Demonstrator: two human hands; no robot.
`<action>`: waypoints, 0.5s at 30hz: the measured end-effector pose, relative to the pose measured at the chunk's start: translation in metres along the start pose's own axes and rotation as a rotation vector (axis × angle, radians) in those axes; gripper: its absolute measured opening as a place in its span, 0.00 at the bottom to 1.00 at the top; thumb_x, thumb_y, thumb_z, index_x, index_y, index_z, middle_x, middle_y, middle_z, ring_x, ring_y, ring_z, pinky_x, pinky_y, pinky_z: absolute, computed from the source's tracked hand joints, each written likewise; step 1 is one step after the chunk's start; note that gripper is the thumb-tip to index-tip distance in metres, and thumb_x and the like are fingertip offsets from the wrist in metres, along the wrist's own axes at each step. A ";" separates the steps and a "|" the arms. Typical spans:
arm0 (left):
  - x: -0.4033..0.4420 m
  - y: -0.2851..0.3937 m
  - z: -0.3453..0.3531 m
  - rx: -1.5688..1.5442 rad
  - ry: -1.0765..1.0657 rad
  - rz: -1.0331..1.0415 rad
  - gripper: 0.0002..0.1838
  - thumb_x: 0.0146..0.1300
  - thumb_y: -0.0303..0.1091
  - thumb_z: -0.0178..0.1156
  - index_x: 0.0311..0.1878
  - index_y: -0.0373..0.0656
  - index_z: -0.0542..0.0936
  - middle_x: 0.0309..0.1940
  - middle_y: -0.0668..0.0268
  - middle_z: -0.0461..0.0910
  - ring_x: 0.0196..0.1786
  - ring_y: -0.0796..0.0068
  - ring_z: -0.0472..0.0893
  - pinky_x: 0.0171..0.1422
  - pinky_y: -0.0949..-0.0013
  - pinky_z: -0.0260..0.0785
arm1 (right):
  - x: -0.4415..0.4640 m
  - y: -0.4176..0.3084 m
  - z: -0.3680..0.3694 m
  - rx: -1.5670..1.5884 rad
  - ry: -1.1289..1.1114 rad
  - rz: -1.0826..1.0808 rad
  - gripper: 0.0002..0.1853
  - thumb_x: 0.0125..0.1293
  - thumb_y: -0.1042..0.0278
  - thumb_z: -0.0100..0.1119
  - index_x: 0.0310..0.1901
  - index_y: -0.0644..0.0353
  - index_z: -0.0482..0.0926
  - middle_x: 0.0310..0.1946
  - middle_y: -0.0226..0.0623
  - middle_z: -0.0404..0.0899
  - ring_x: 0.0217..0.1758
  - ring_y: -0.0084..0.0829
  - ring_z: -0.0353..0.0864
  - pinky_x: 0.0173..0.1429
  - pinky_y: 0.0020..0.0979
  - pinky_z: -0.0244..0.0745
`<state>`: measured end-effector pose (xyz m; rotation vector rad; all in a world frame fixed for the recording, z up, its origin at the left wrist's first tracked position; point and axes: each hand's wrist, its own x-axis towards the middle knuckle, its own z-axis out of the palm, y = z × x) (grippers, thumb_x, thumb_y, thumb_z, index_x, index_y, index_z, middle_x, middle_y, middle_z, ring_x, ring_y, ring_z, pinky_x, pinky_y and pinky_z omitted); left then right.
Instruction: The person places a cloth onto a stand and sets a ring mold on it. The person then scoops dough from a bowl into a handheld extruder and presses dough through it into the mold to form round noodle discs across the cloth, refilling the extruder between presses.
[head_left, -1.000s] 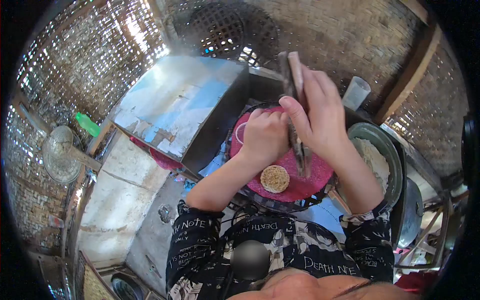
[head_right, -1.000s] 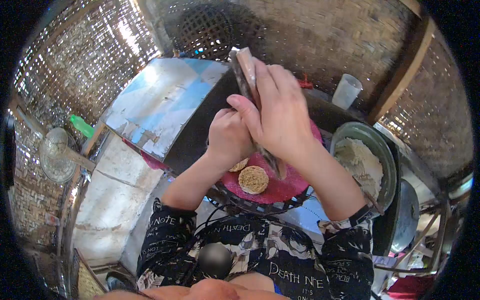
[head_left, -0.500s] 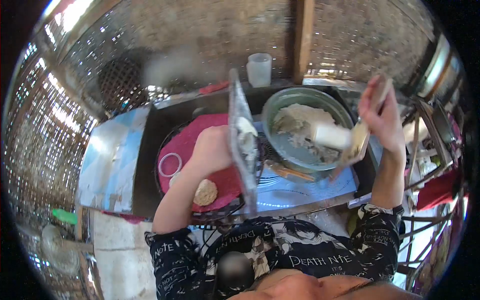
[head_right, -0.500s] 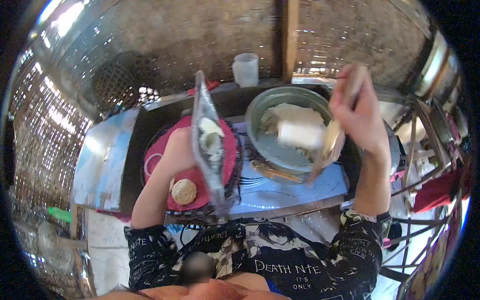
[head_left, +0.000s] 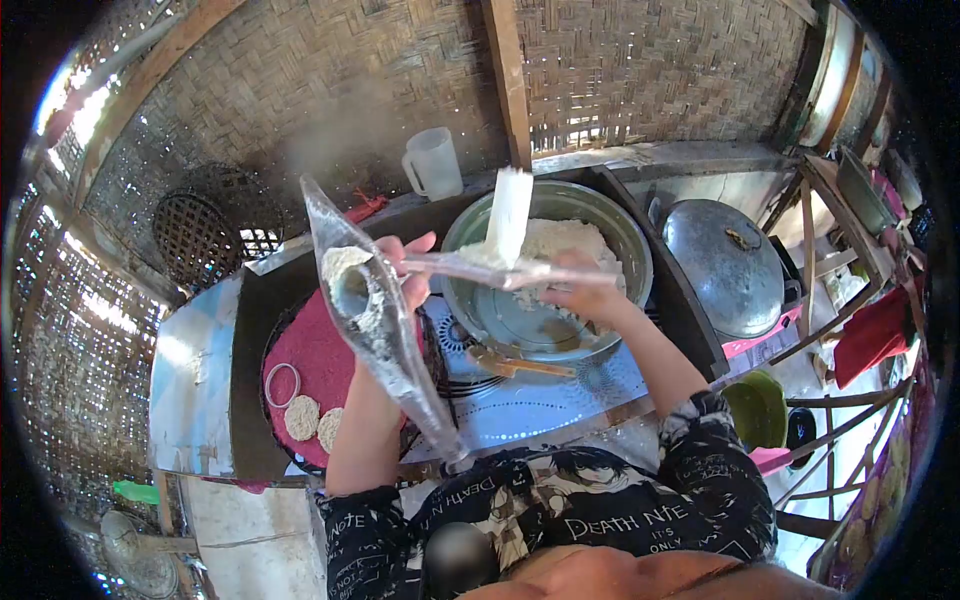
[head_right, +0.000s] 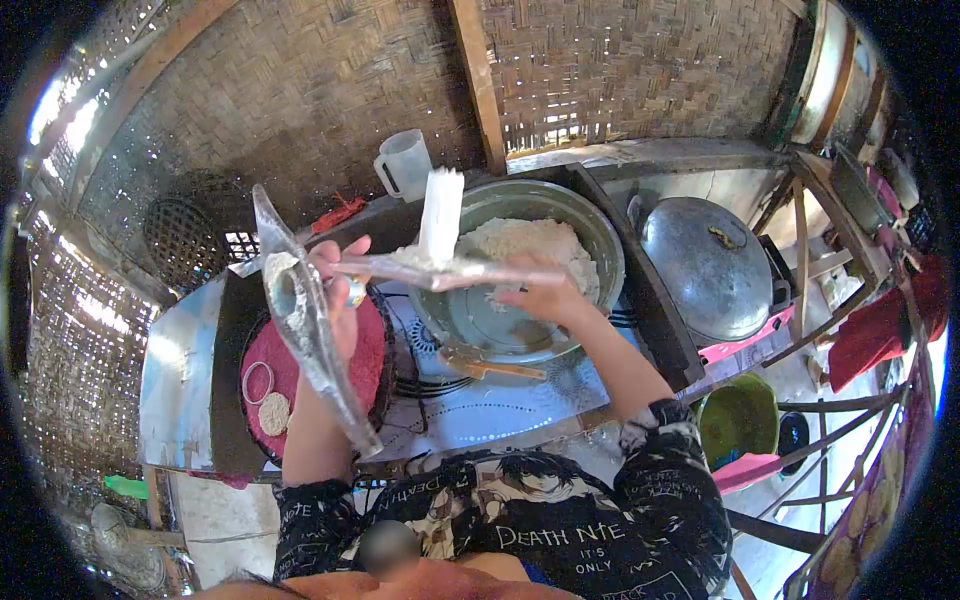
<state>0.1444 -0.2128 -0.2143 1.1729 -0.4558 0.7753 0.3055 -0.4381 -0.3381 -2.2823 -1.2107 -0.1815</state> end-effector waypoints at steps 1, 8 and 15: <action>-0.003 0.002 -0.004 0.027 -0.004 -0.037 0.15 0.47 0.17 0.64 0.35 0.46 0.72 0.35 0.72 0.70 0.47 0.62 0.77 0.43 0.70 0.76 | -0.002 0.011 0.009 -0.140 -0.122 0.154 0.24 0.52 0.62 0.62 0.50 0.57 0.69 0.49 0.45 0.70 0.52 0.42 0.71 0.55 0.38 0.69; -0.028 0.021 -0.018 0.290 -0.078 -0.286 0.21 0.47 0.25 0.68 0.43 0.45 0.69 0.32 0.71 0.68 0.39 0.69 0.78 0.39 0.70 0.75 | 0.002 0.071 0.003 -0.305 -0.586 0.317 0.12 0.56 0.66 0.50 0.41 0.59 0.76 0.40 0.46 0.77 0.45 0.45 0.77 0.43 0.42 0.74; -0.041 0.038 -0.018 0.655 -0.042 -0.436 0.21 0.42 0.24 0.67 0.40 0.45 0.70 0.32 0.70 0.68 0.35 0.73 0.74 0.40 0.67 0.73 | 0.025 0.054 -0.127 -0.809 -0.554 -0.018 0.06 0.49 0.70 0.56 0.29 0.58 0.81 0.29 0.40 0.81 0.33 0.38 0.82 0.34 0.37 0.76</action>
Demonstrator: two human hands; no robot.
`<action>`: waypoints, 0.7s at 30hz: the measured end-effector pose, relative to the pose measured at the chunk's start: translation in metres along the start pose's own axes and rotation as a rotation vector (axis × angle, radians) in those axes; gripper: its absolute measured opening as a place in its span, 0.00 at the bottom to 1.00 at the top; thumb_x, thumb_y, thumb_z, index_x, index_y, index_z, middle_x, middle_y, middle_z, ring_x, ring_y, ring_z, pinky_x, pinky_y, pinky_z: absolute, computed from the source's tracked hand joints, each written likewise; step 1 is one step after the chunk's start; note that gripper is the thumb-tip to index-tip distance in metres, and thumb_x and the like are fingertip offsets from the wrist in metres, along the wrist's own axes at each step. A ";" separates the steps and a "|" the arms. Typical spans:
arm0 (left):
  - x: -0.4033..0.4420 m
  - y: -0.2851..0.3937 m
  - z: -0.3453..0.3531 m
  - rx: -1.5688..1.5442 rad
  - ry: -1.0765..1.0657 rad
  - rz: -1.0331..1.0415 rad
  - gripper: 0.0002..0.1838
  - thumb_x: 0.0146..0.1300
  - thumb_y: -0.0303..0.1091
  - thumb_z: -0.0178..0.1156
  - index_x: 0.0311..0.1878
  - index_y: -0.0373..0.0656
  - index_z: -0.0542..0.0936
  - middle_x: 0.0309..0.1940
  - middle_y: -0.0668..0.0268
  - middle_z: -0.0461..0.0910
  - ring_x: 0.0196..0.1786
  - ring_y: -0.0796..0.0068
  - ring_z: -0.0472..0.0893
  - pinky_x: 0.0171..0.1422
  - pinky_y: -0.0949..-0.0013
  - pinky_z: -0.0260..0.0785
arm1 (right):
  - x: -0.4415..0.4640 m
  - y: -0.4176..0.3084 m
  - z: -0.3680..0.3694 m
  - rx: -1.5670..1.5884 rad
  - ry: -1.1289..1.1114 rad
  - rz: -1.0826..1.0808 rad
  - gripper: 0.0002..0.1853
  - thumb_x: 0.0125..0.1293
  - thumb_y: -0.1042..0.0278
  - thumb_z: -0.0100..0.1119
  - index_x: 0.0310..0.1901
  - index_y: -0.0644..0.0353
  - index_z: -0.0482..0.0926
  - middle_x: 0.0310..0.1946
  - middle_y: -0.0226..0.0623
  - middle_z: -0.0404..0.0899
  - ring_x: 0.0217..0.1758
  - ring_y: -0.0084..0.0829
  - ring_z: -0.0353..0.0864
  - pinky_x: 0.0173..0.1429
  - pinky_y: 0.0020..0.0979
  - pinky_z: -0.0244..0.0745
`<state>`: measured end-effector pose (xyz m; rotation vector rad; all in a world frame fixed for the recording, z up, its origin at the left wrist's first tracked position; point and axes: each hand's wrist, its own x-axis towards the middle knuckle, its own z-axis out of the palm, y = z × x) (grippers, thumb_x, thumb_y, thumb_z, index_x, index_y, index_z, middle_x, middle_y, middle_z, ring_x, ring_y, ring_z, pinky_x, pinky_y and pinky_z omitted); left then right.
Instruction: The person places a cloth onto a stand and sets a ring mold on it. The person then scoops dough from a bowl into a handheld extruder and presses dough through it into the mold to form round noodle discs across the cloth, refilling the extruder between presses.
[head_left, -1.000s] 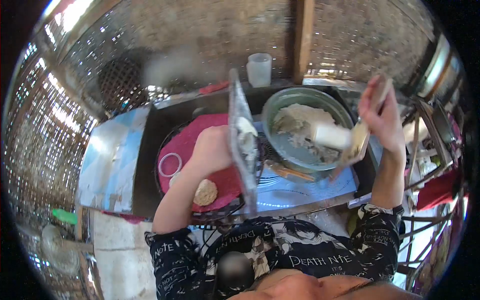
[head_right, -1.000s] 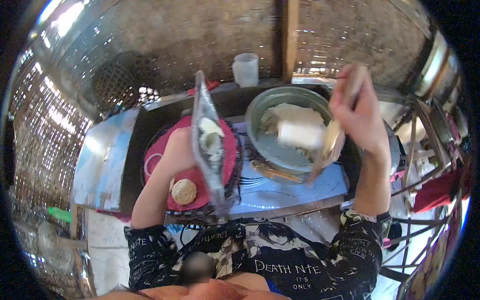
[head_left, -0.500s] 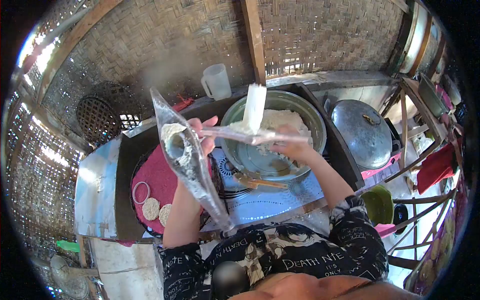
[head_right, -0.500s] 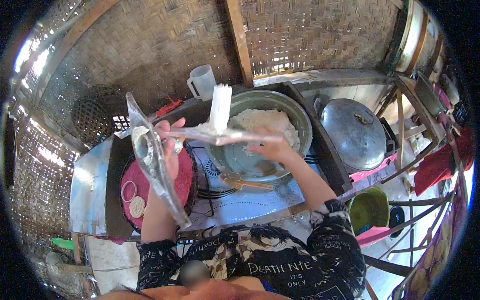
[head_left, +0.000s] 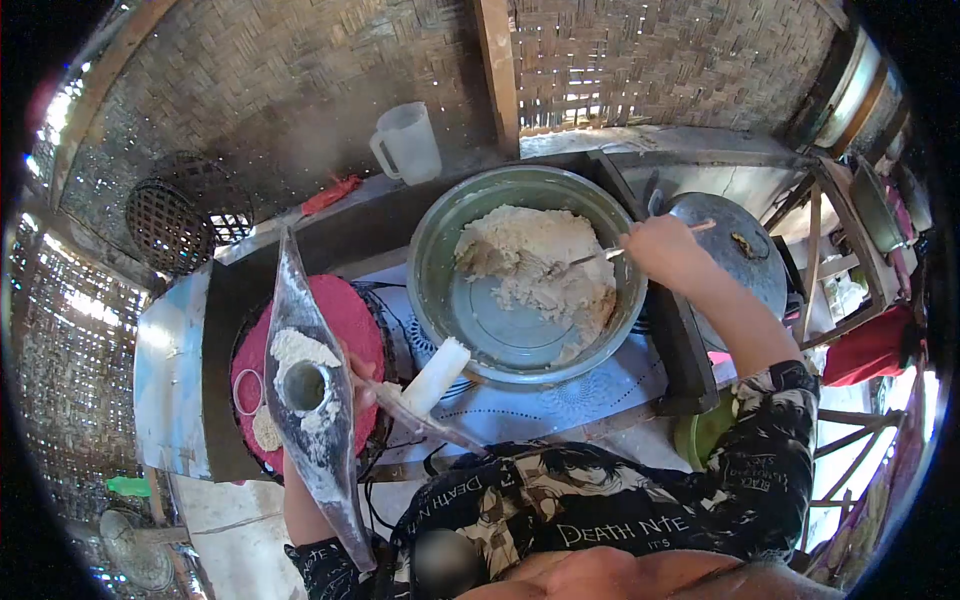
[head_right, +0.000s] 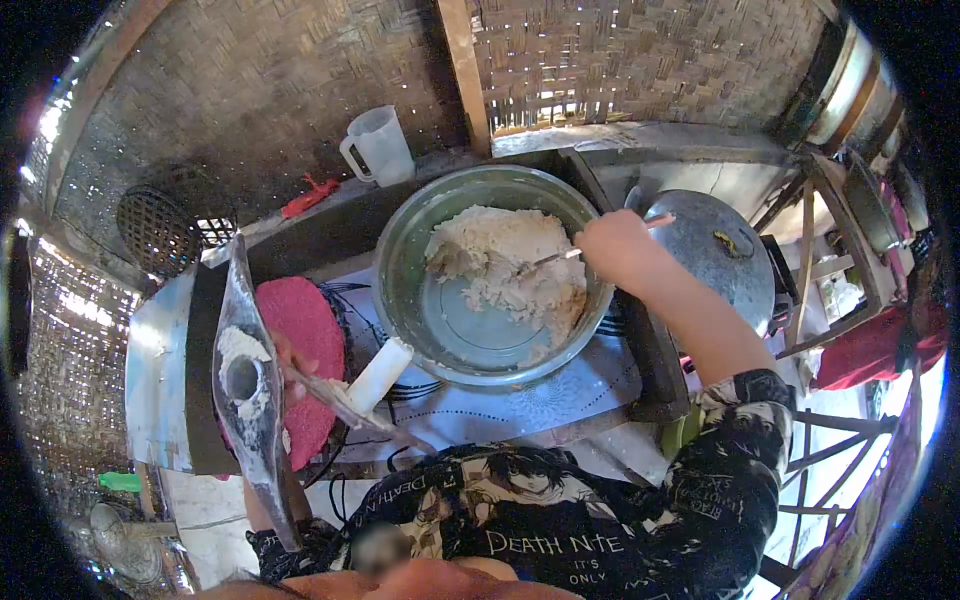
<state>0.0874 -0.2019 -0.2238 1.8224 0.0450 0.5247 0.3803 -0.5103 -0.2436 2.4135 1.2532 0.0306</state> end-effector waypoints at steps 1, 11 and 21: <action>0.003 -0.003 -0.002 0.118 -0.015 0.004 0.20 0.42 0.25 0.68 0.38 0.44 0.70 0.30 0.71 0.67 0.33 0.74 0.74 0.37 0.67 0.74 | -0.001 0.004 0.000 -0.041 -0.008 -0.010 0.06 0.48 0.70 0.57 0.28 0.59 0.81 0.28 0.39 0.81 0.32 0.38 0.82 0.33 0.37 0.76; 0.000 -0.034 -0.003 0.106 -0.147 -0.269 0.15 0.47 0.31 0.68 0.37 0.44 0.74 0.29 0.67 0.74 0.34 0.72 0.75 0.42 0.69 0.71 | 0.026 -0.019 0.084 -0.005 -0.086 -0.215 0.07 0.49 0.68 0.54 0.25 0.58 0.82 0.25 0.40 0.81 0.29 0.37 0.82 0.32 0.37 0.75; -0.002 -0.047 -0.004 -0.298 -0.129 -0.619 0.11 0.49 0.23 0.65 0.37 0.37 0.76 0.30 0.62 0.78 0.32 0.74 0.78 0.36 0.69 0.76 | 0.034 -0.032 0.094 0.012 -0.179 -0.265 0.06 0.46 0.69 0.55 0.24 0.59 0.80 0.23 0.40 0.80 0.29 0.40 0.81 0.31 0.38 0.74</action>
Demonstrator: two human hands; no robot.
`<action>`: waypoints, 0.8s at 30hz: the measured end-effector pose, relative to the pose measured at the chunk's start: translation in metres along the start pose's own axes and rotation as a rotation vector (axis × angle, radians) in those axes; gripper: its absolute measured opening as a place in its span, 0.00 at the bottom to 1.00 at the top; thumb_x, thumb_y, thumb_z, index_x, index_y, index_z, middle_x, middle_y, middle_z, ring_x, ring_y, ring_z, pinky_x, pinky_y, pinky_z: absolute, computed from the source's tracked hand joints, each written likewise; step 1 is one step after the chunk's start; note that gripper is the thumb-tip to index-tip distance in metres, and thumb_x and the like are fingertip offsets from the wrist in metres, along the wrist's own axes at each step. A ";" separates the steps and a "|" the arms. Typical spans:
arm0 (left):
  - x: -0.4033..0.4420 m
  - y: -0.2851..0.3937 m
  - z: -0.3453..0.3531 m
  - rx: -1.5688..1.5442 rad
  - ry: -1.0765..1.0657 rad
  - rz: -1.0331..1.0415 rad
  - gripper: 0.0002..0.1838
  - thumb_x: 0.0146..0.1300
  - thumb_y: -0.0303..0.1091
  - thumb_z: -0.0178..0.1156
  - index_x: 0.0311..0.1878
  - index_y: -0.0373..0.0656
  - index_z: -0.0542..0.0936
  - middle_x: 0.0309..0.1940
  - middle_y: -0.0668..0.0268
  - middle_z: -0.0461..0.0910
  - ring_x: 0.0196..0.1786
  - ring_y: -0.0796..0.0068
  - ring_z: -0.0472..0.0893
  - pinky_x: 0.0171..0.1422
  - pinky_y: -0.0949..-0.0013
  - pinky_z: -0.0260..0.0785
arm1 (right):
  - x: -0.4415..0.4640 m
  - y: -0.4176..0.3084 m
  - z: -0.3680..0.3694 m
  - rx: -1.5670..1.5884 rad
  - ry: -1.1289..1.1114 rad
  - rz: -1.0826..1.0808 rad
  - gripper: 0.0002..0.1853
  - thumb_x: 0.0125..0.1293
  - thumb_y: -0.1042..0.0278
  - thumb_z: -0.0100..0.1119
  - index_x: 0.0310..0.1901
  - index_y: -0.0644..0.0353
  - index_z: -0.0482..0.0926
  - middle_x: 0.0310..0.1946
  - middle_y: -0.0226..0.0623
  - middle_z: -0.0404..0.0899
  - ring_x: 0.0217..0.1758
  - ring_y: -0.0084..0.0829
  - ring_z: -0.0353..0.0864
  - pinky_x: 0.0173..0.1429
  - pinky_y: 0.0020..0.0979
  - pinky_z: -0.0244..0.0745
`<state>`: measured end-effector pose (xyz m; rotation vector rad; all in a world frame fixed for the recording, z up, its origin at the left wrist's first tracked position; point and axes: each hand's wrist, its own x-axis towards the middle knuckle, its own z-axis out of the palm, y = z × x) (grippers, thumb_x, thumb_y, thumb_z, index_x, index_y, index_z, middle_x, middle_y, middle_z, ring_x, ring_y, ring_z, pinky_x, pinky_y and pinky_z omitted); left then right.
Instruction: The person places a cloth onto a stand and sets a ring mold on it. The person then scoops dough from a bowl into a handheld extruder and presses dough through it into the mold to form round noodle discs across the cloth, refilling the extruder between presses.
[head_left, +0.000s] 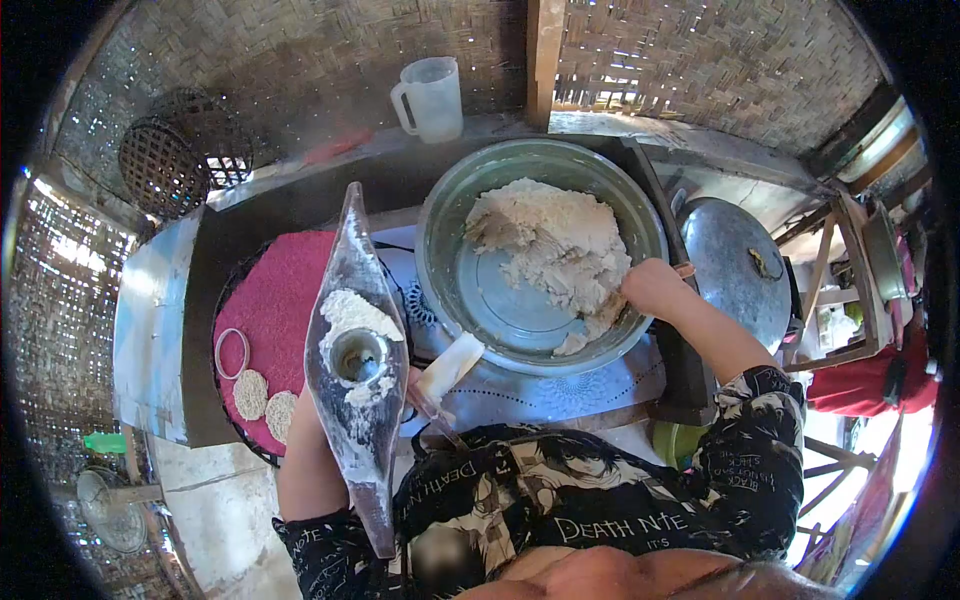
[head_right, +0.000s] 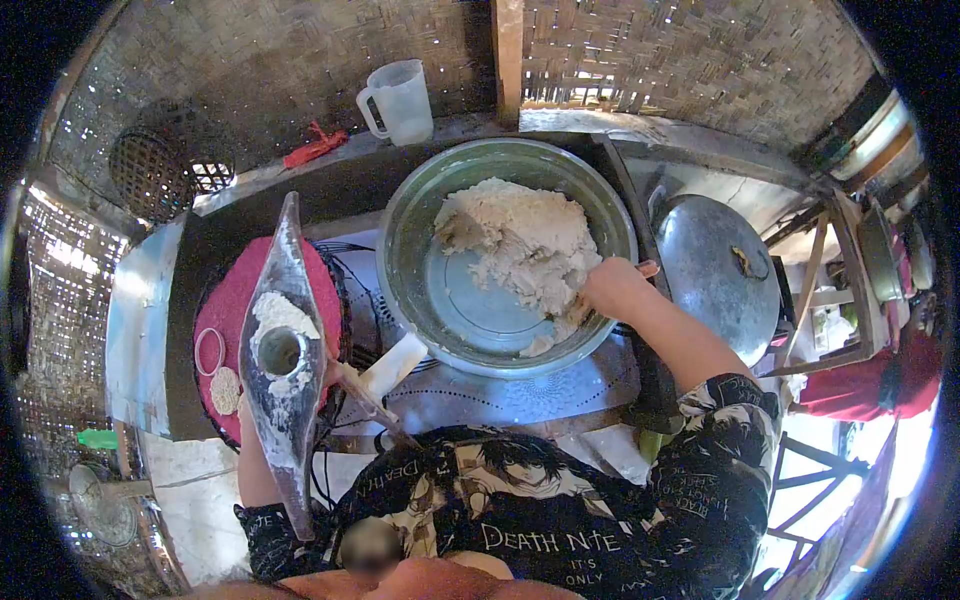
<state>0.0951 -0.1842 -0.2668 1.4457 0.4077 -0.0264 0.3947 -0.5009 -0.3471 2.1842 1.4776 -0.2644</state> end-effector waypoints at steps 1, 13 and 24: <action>-0.003 -0.004 -0.003 -0.094 -0.025 0.053 0.11 0.49 0.24 0.65 0.37 0.37 0.76 0.30 0.61 0.78 0.32 0.73 0.79 0.37 0.68 0.76 | 0.000 0.001 0.001 -0.008 -0.011 0.008 0.06 0.46 0.69 0.55 0.24 0.59 0.80 0.23 0.40 0.80 0.29 0.40 0.81 0.32 0.38 0.74; -0.005 -0.001 0.000 0.006 -0.105 0.230 0.14 0.49 0.23 0.64 0.41 0.36 0.76 0.34 0.62 0.79 0.37 0.74 0.79 0.43 0.68 0.75 | -0.013 -0.016 -0.008 0.077 0.038 0.019 0.07 0.47 0.69 0.54 0.24 0.56 0.82 0.25 0.41 0.80 0.31 0.40 0.81 0.36 0.39 0.74; -0.020 0.011 0.000 -0.239 -0.119 0.112 0.14 0.50 0.23 0.63 0.42 0.35 0.75 0.34 0.61 0.78 0.35 0.73 0.79 0.42 0.67 0.75 | -0.008 -0.041 -0.032 0.043 -0.172 -0.105 0.07 0.44 0.68 0.55 0.25 0.55 0.82 0.25 0.40 0.80 0.32 0.40 0.81 0.34 0.38 0.74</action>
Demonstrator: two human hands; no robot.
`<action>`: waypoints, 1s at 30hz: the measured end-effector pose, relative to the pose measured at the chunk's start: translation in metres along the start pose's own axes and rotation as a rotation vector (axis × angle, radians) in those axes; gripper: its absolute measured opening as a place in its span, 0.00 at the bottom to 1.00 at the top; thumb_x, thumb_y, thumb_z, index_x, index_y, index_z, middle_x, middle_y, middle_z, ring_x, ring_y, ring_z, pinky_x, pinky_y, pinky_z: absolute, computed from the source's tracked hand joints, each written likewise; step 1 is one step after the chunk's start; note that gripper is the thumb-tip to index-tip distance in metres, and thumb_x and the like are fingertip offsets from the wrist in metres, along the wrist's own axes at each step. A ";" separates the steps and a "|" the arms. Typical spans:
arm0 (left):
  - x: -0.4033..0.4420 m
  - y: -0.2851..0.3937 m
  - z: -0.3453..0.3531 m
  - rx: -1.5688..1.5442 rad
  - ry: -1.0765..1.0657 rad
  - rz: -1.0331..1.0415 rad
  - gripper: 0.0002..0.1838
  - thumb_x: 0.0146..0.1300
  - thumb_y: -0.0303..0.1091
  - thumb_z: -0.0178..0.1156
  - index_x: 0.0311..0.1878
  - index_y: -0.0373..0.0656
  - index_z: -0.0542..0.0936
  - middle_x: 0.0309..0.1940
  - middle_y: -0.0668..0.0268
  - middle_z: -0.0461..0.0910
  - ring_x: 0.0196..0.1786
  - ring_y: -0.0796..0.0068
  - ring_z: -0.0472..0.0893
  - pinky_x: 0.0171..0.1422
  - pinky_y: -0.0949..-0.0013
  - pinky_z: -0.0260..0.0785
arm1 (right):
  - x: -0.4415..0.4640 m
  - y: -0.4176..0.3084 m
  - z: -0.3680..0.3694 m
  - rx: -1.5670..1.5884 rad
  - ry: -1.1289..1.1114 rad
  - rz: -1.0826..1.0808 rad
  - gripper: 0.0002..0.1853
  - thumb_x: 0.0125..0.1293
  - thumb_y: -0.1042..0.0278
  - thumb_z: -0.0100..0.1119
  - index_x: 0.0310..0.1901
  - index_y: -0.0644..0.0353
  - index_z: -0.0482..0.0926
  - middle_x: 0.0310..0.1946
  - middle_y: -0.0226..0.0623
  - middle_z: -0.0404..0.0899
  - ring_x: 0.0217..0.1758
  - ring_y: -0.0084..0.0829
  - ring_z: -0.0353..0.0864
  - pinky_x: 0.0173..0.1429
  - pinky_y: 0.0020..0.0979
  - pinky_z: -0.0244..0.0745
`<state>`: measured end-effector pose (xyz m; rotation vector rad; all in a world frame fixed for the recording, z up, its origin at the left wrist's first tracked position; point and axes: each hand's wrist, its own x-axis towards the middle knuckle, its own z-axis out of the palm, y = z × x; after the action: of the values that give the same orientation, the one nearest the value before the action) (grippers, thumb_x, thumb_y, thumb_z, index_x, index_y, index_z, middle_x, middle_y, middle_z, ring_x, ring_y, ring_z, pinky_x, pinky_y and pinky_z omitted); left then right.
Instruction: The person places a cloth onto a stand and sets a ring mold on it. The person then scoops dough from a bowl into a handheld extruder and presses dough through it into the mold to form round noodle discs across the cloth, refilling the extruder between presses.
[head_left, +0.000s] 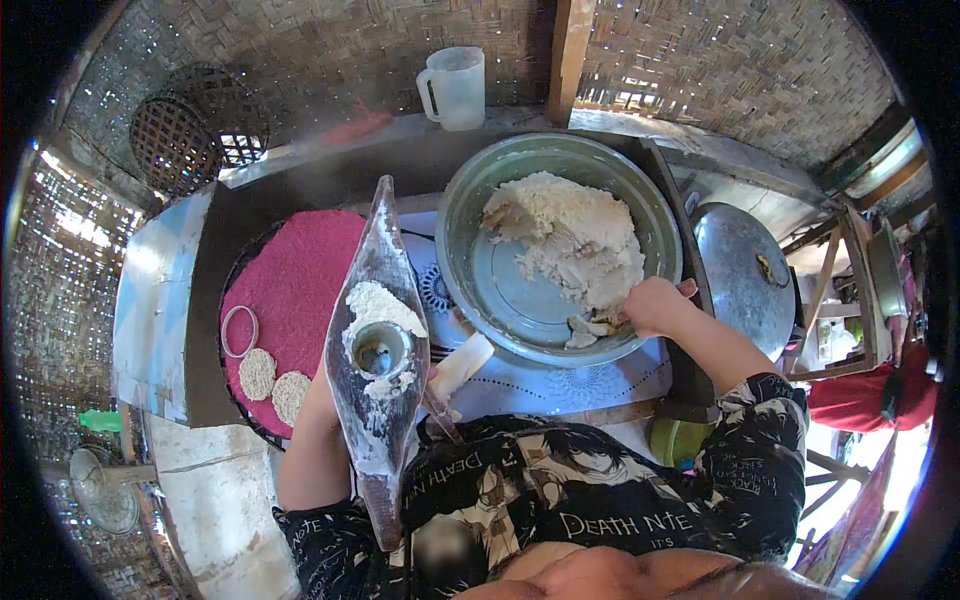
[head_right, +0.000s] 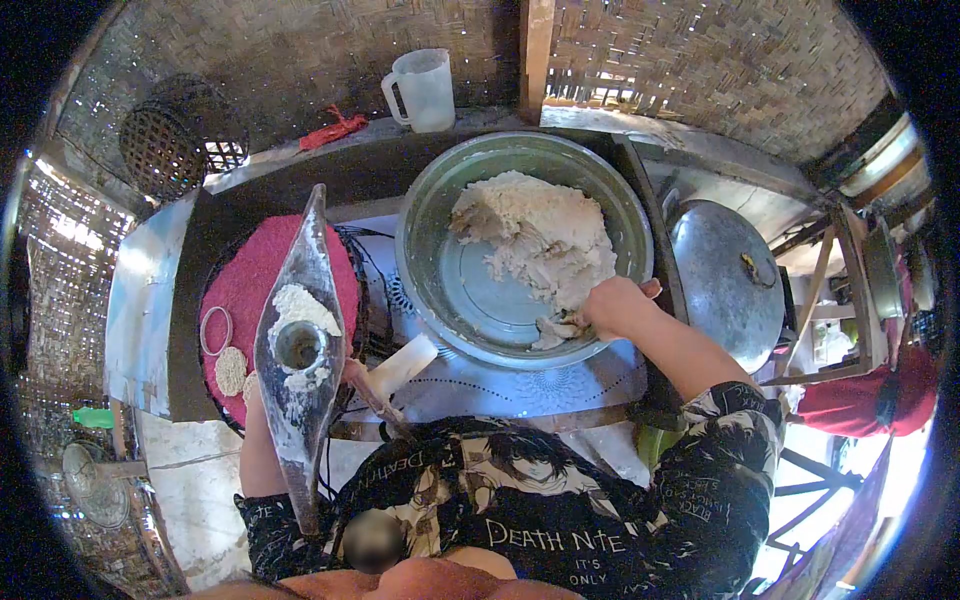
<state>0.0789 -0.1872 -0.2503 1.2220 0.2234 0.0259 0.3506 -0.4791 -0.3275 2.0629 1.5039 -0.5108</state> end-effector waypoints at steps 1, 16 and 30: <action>0.000 -0.003 -0.003 0.051 0.017 0.005 0.15 0.50 0.23 0.63 0.42 0.34 0.75 0.34 0.61 0.78 0.36 0.72 0.79 0.42 0.67 0.75 | 0.000 0.000 -0.003 -0.001 -0.038 -0.019 0.07 0.44 0.68 0.55 0.25 0.55 0.82 0.25 0.39 0.80 0.32 0.40 0.81 0.34 0.38 0.74; 0.018 0.001 -0.004 0.453 0.093 0.103 0.22 0.37 0.31 0.70 0.40 0.39 0.77 0.36 0.65 0.79 0.40 0.76 0.78 0.48 0.70 0.70 | -0.037 0.026 -0.016 0.402 -0.090 0.098 0.17 0.59 0.48 0.50 0.43 0.45 0.81 0.31 0.43 0.80 0.34 0.41 0.79 0.37 0.36 0.73; 0.085 -0.006 0.036 1.164 -0.154 0.241 0.22 0.46 0.45 0.61 0.40 0.39 0.78 0.38 0.47 0.77 0.43 0.49 0.77 0.46 0.57 0.69 | -0.109 0.046 -0.105 1.372 -0.031 -0.331 0.21 0.62 0.57 0.55 0.53 0.61 0.74 0.24 0.28 0.75 0.25 0.17 0.69 0.29 0.22 0.67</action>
<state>0.1681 -0.2111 -0.2576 2.3951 -0.0791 0.0091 0.3603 -0.5076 -0.1722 2.6016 1.6401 -2.1484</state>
